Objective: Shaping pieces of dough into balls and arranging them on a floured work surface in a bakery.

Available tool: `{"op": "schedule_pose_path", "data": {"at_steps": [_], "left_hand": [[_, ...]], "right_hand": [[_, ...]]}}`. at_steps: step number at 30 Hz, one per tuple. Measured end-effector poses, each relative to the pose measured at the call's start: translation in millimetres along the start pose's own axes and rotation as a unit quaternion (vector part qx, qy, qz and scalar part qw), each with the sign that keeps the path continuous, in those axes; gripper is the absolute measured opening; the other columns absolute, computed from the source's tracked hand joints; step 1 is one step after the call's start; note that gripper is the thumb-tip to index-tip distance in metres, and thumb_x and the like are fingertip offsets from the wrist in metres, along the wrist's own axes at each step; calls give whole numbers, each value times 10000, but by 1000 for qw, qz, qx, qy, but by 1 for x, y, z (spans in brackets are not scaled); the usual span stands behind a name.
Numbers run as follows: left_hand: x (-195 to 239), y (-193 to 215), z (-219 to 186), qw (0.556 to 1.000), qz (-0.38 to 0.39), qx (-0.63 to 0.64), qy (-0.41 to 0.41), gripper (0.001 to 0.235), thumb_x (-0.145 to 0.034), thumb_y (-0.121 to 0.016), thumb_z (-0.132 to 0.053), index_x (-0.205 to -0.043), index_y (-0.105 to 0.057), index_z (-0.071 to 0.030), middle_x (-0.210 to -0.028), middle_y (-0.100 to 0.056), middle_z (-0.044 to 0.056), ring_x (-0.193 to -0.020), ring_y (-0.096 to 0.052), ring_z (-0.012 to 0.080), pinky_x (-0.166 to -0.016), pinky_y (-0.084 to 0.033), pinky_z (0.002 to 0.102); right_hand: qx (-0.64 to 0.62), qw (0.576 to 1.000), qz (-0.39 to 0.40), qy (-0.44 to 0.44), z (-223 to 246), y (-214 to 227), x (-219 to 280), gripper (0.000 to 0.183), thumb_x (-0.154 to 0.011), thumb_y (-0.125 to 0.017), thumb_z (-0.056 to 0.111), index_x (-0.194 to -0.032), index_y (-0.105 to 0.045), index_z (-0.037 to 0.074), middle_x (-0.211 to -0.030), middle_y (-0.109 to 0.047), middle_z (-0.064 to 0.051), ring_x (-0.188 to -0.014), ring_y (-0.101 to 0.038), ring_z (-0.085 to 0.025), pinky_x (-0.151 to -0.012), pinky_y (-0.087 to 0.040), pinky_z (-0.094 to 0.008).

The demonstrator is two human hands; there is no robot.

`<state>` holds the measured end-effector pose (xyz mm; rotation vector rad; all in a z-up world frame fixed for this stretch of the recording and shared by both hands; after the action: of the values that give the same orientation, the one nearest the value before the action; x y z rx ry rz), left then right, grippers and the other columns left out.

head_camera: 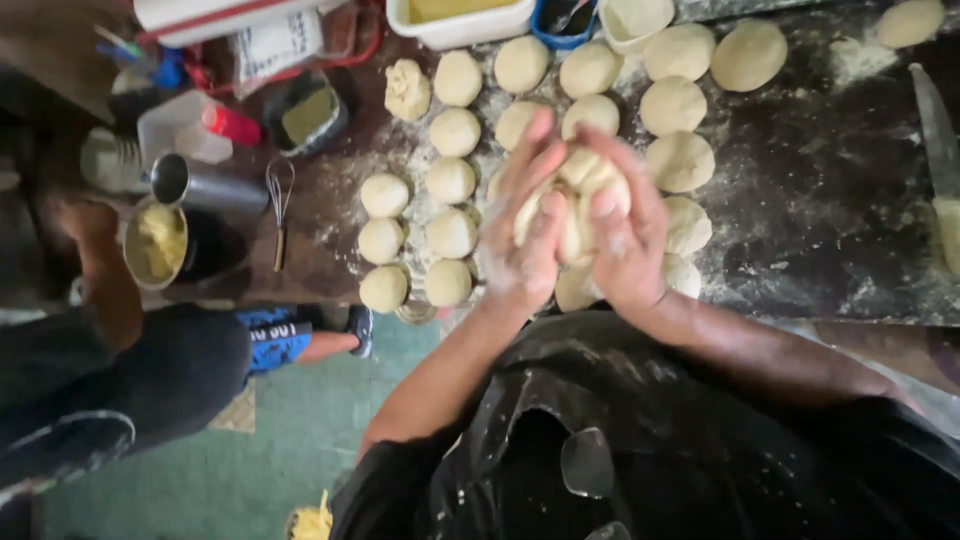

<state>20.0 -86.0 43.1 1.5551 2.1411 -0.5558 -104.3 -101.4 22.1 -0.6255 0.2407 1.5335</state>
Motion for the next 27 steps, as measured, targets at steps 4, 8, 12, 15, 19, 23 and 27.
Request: {"op": "schedule_pose_path", "data": {"at_steps": [4,8,12,15,19,23,27], "left_hand": [[8,-8,36,993,79,-13,81,740,-913,-732,-431,-1528,-505,-89,-1575,-487,174,-1496,-444,315,-1319,-302,444],[5,30,59,982,29,-76,172,292,-962,-667,-296,-1226,-764,-215,-1231,-746,80,-1194,-701,239,-1106,-519,408],[-17,33,12,991,-9,-43,127,259,-888,-511,-54,-1022,-728,-99,-1201,-730,110,-1173,-696,241,-1065,-584,399],[-14,6,16,992,115,-9,-50,671,-1072,-522,-196,-1684,-278,-326,-1811,-161,-27,-1742,-174,205,-1521,-207,633],[-1,9,58,991,114,-49,54,500,-1135,-486,-418,-1582,-358,-234,-1720,-245,56,-1654,-268,250,-1354,-459,477],[3,35,36,996,40,-65,49,361,-1038,-449,114,-1246,-668,-83,-1550,-536,66,-1475,-555,207,-1300,-510,340],[1,37,92,990,45,132,21,552,-980,-432,119,-1454,-459,-162,-1666,-419,82,-1664,-326,259,-1496,-257,467]], "right_hand": [[33,998,30,47,5,-4,-4,665,-1121,-311,469,-1449,-491,-81,-1526,-479,-239,-1449,-435,-332,-1246,-296,-505],[28,992,119,42,32,-23,-4,878,-1086,-152,681,-1546,-322,-48,-1650,-315,-223,-1587,-289,-355,-1364,-219,-504],[-2,981,191,20,27,-32,-7,981,-1039,-177,784,-1647,-106,17,-1743,-165,-215,-1683,-202,-379,-1476,-205,-560],[44,992,121,-17,0,-24,-28,308,-1122,-489,-58,-1404,-399,-143,-1468,-483,-299,-1299,-585,-408,-1038,-617,-482],[73,937,3,-341,-57,-20,6,572,-1056,-357,477,-1410,-497,51,-1289,-639,-166,-1150,-658,-276,-953,-595,-363],[111,980,75,-149,-35,-41,11,553,-1148,-346,479,-1418,-432,4,-1378,-537,-205,-1284,-531,-312,-1104,-462,-415],[129,971,81,-186,-59,-52,-1,679,-1090,-355,636,-1394,-475,41,-1420,-512,-229,-1342,-495,-361,-1087,-485,-487]]}}
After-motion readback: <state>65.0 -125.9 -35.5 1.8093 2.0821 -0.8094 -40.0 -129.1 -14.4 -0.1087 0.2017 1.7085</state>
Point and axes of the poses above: each hand's wrist, its own x-axis away from the middle knuckle, its own y-axis out of the back of the hand, z = x × y, the point moved 10 cm from there along -x, towards the middle knuckle
